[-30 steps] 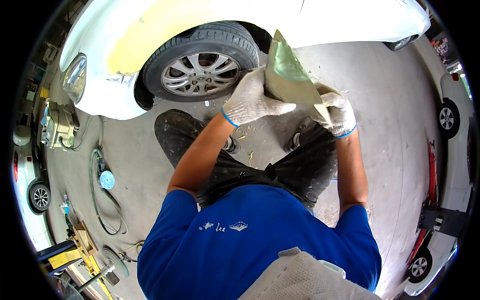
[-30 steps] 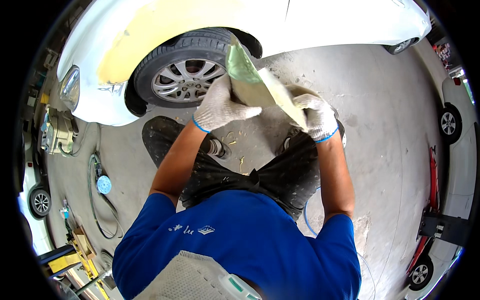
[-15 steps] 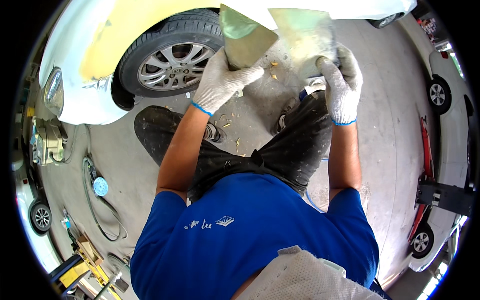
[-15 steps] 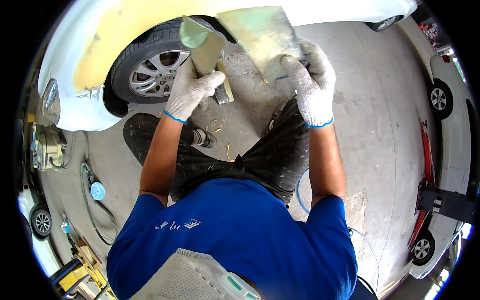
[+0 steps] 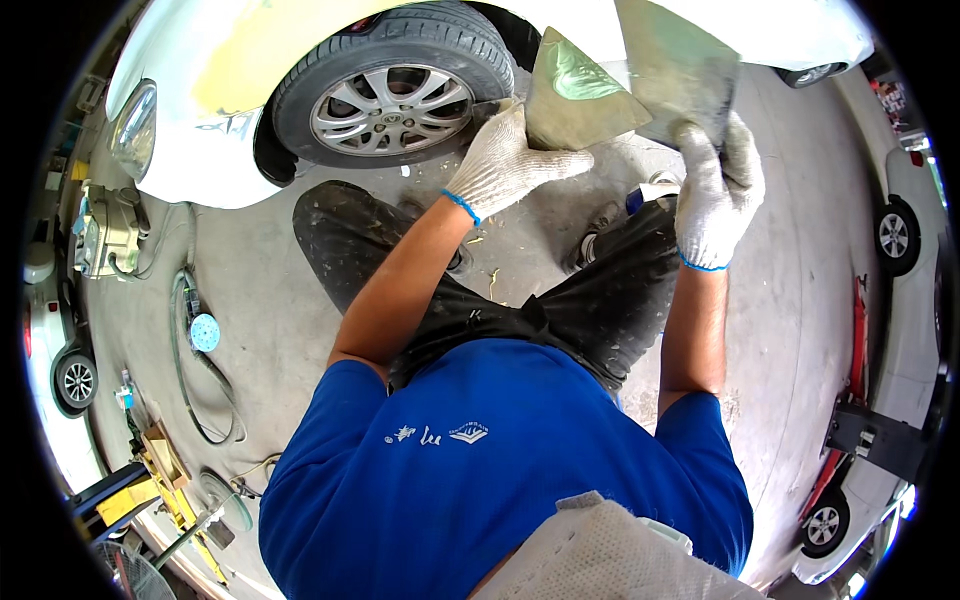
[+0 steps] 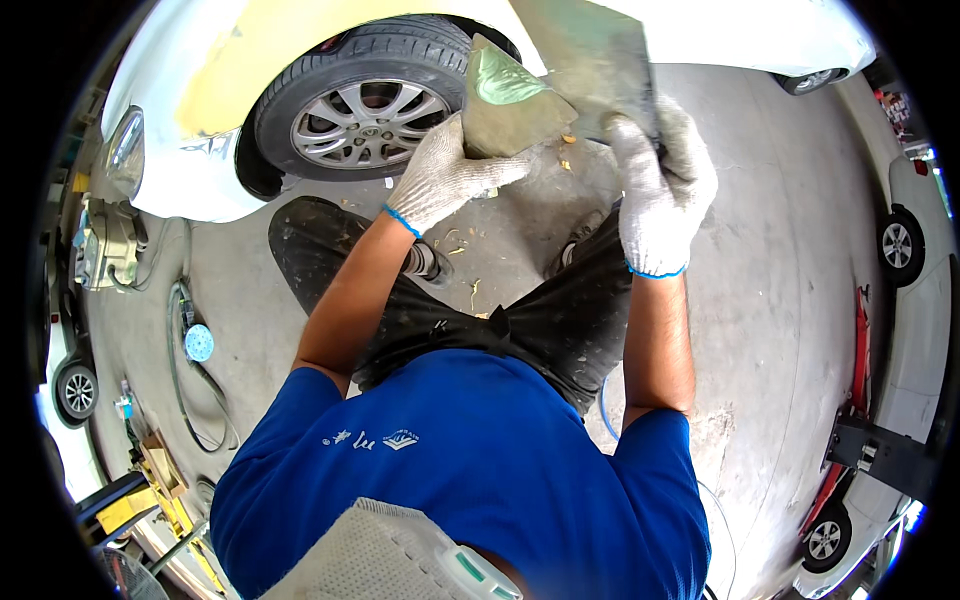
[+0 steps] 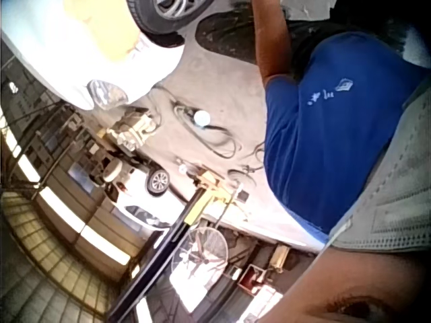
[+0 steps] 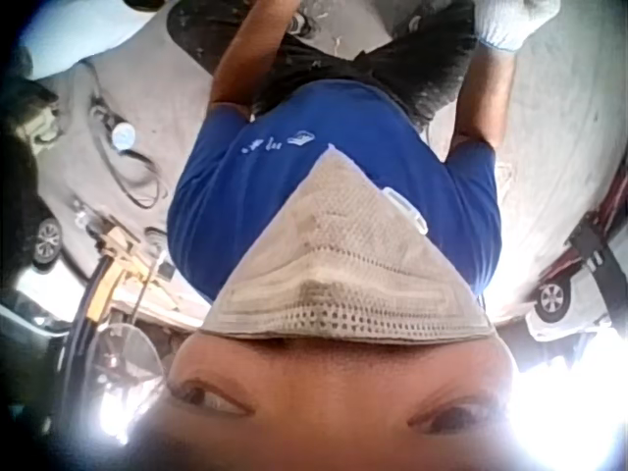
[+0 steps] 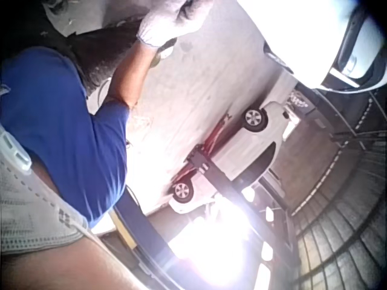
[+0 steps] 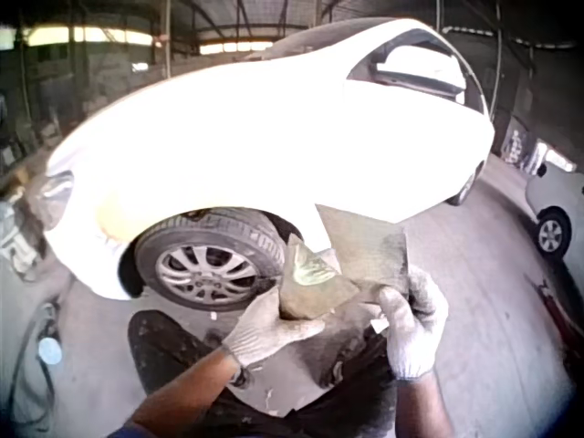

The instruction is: The person mixes green body filler with a hardener on a mixing board, then applies the compound to the front wheel arch of a white car using a spreader. The person smooths the filler over the surface to prepare it for sanding.

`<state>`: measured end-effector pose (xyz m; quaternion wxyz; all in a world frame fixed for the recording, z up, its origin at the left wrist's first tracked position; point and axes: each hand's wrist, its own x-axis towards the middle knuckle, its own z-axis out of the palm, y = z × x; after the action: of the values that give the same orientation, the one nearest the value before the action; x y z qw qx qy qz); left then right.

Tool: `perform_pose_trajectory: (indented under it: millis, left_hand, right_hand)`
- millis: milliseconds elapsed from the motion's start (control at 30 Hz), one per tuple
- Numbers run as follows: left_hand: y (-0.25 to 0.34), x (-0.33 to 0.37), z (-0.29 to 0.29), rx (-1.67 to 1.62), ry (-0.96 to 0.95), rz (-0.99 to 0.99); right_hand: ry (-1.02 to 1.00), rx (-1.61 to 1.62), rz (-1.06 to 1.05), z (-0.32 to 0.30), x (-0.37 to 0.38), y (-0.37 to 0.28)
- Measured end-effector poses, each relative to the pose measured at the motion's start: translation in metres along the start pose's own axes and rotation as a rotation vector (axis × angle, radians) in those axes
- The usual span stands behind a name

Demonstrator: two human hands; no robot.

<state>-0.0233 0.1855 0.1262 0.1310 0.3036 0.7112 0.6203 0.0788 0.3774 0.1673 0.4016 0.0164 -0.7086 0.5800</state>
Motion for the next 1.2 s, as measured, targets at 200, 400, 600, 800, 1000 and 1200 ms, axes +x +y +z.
perform_pose_trajectory:
  millis: [200,400,600,800,1000,1200]
  left_hand:
    - [0.007,0.0,-0.011,-0.065,0.032,-0.086]
    - [0.0,0.002,-0.006,0.014,-0.002,-0.016]
    - [0.018,0.0,-0.01,0.015,0.012,0.036]
    - [0.017,0.003,-0.009,-0.035,0.048,0.066]
    - [0.014,0.003,-0.007,0.046,-0.001,0.111]
    - [0.041,-0.001,-0.014,-0.095,0.031,-0.102]
  right_hand:
    - [-0.059,-0.135,0.161,-0.008,0.007,0.008]
    - [-0.012,-0.001,0.004,0.01,0.011,-0.001]
    - [-0.164,-0.276,-0.048,0.006,0.005,0.004]
    - [0.082,-0.074,0.027,0.016,0.007,0.016]
    - [-0.079,-0.278,-0.256,0.03,0.0,0.013]
    - [-0.104,-0.388,-0.293,0.024,0.007,0.037]
